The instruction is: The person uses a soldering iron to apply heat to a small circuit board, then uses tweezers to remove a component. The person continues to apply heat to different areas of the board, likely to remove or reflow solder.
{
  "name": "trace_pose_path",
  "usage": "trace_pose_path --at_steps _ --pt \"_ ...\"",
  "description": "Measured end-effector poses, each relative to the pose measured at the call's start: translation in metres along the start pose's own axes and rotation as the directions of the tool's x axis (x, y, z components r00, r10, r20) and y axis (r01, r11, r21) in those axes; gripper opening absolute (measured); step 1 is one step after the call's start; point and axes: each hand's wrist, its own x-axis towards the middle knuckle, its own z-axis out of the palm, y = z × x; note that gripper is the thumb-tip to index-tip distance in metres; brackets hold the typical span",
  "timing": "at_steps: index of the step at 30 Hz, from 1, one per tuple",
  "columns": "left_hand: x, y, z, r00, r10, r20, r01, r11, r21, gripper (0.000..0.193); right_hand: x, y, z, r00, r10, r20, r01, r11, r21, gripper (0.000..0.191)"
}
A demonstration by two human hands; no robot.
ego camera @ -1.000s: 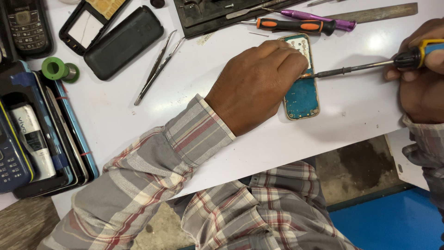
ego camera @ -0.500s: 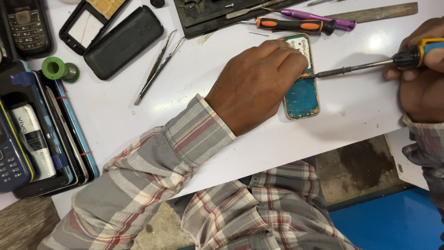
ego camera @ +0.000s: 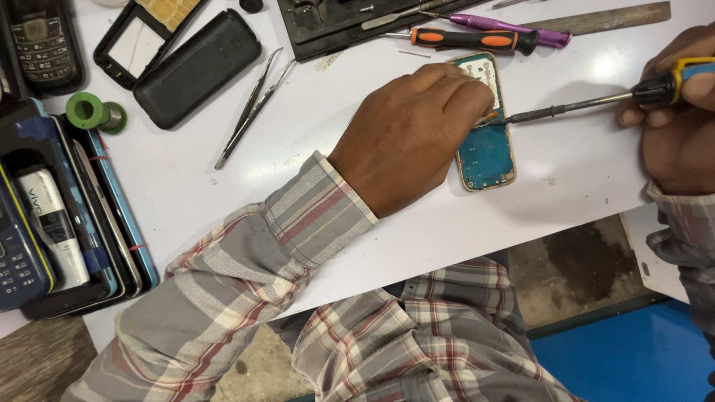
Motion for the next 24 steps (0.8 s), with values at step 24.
trace_pose_path --at_steps 24 --pt "-0.002 0.000 0.001 0.999 -0.030 -0.020 0.029 0.999 -0.022 0.021 0.002 0.006 -0.006 1.000 -0.004 0.013 0.002 0.992 0.122 0.025"
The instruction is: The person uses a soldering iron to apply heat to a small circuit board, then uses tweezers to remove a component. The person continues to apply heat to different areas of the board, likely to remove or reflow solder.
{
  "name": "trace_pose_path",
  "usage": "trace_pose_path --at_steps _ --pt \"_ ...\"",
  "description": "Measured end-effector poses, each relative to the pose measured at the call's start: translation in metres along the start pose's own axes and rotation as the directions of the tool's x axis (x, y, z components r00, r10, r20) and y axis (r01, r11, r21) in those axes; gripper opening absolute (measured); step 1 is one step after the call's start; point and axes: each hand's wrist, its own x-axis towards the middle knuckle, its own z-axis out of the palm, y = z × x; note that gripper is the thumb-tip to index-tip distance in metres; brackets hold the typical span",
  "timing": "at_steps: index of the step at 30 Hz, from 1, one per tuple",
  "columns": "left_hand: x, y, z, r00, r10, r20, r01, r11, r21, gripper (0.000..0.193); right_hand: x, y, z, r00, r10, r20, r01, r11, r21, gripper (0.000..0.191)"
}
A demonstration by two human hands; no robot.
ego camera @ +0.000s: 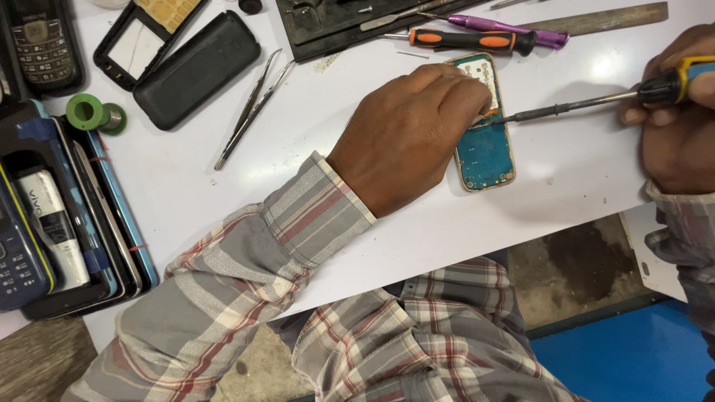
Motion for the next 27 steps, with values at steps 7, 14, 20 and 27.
trace_pose_path --at_steps 7,14,20,27 --pt "0.000 -0.001 -0.009 0.995 -0.029 -0.095 0.025 0.999 -0.047 0.022 -0.005 0.013 -0.013 0.999 0.028 0.030 -0.032 0.990 0.140 0.032" --pt "0.000 -0.004 -0.013 0.953 -0.245 -0.180 0.245 0.969 -0.020 0.014 -0.007 0.015 -0.016 1.000 0.019 0.009 -0.020 0.994 0.111 0.031" --pt "-0.001 -0.014 -0.013 0.924 -0.282 -0.260 0.289 0.957 -0.014 0.010 -0.004 0.013 -0.013 1.000 0.014 -0.005 -0.013 0.993 0.120 0.030" --pt "-0.001 -0.032 -0.023 0.885 -0.263 -0.384 0.321 0.942 0.096 0.007 -0.008 0.015 -0.018 1.000 0.021 0.013 -0.023 0.983 0.182 0.026"
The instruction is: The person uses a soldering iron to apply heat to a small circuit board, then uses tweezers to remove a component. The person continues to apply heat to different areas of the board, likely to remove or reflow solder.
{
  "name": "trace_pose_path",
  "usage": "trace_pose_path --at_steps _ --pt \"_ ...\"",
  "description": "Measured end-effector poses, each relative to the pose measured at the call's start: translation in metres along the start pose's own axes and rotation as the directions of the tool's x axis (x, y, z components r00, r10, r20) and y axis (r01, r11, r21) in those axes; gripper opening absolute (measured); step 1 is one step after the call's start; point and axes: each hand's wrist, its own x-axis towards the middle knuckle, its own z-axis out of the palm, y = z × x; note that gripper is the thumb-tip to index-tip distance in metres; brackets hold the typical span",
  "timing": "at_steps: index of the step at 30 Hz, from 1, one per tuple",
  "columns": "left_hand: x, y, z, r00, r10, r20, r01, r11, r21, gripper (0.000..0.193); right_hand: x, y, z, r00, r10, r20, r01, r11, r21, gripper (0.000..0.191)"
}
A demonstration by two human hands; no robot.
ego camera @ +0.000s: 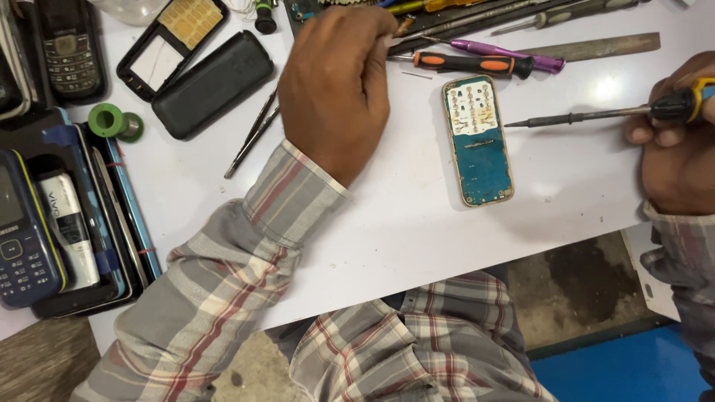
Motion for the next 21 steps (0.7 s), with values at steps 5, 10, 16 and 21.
trace_pose_path --at_steps 5,10,16,21 --pt "0.001 -0.007 -0.001 0.999 -0.027 0.027 0.026 0.999 0.033 0.011 0.002 0.003 -0.005 1.000 0.012 0.028 -0.013 0.999 0.031 0.025" --pt "0.002 -0.002 -0.004 0.999 -0.033 0.019 0.031 0.993 0.111 0.031 0.004 0.006 -0.004 0.999 -0.008 0.034 0.007 0.999 0.043 0.025" --pt "0.010 0.004 -0.013 0.945 0.222 0.240 -0.217 0.975 -0.048 0.069 0.004 0.001 0.006 0.999 -0.025 -0.027 0.025 1.000 0.006 0.023" --pt "0.011 0.020 -0.006 0.823 0.272 0.499 -0.209 0.961 -0.179 0.088 0.015 -0.001 0.008 0.994 -0.107 -0.027 0.108 0.994 0.022 0.032"
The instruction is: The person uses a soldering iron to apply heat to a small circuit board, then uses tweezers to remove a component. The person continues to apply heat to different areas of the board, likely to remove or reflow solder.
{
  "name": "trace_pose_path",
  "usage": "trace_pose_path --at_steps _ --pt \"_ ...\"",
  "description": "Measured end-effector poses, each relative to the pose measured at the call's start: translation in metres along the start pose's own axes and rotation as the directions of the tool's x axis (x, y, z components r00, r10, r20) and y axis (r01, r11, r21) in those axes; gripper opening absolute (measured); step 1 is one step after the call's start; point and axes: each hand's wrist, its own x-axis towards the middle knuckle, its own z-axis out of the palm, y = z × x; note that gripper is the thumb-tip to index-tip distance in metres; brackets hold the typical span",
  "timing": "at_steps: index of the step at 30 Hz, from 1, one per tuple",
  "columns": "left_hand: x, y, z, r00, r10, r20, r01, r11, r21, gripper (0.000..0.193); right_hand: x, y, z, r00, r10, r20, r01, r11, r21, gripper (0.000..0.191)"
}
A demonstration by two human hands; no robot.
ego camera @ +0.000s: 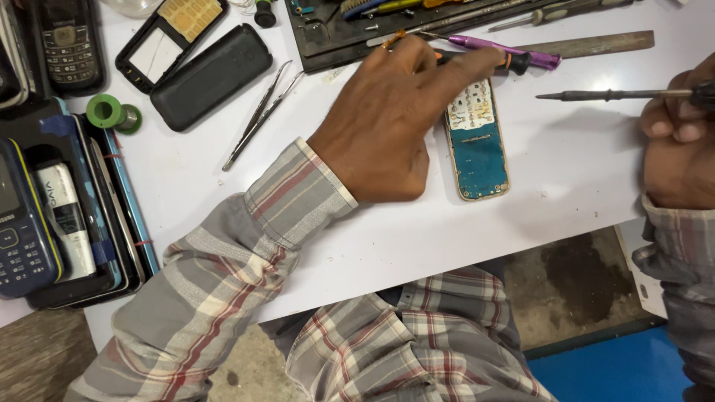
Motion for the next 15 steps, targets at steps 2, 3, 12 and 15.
trace_pose_path --at_steps 2,3,12,15 --pt "0.001 0.003 -0.002 0.997 -0.006 0.081 0.006 1.000 -0.001 0.097 0.000 0.000 -0.002 1.000 -0.028 0.011 0.027 0.999 0.021 0.034" --pt "0.002 0.005 -0.002 0.992 -0.016 0.123 0.015 1.000 0.003 0.097 -0.001 0.000 -0.005 0.999 -0.030 -0.015 0.031 0.999 0.040 0.035" --pt "0.004 0.016 0.008 0.990 0.141 -0.017 -0.135 0.974 0.181 0.081 -0.011 0.002 0.000 0.985 0.008 -0.171 0.002 0.998 0.062 0.016" --pt "-0.001 0.013 0.004 0.998 0.049 -0.027 -0.044 0.984 0.171 0.074 -0.023 -0.009 0.027 0.988 0.007 -0.153 -0.012 0.999 -0.030 0.036"
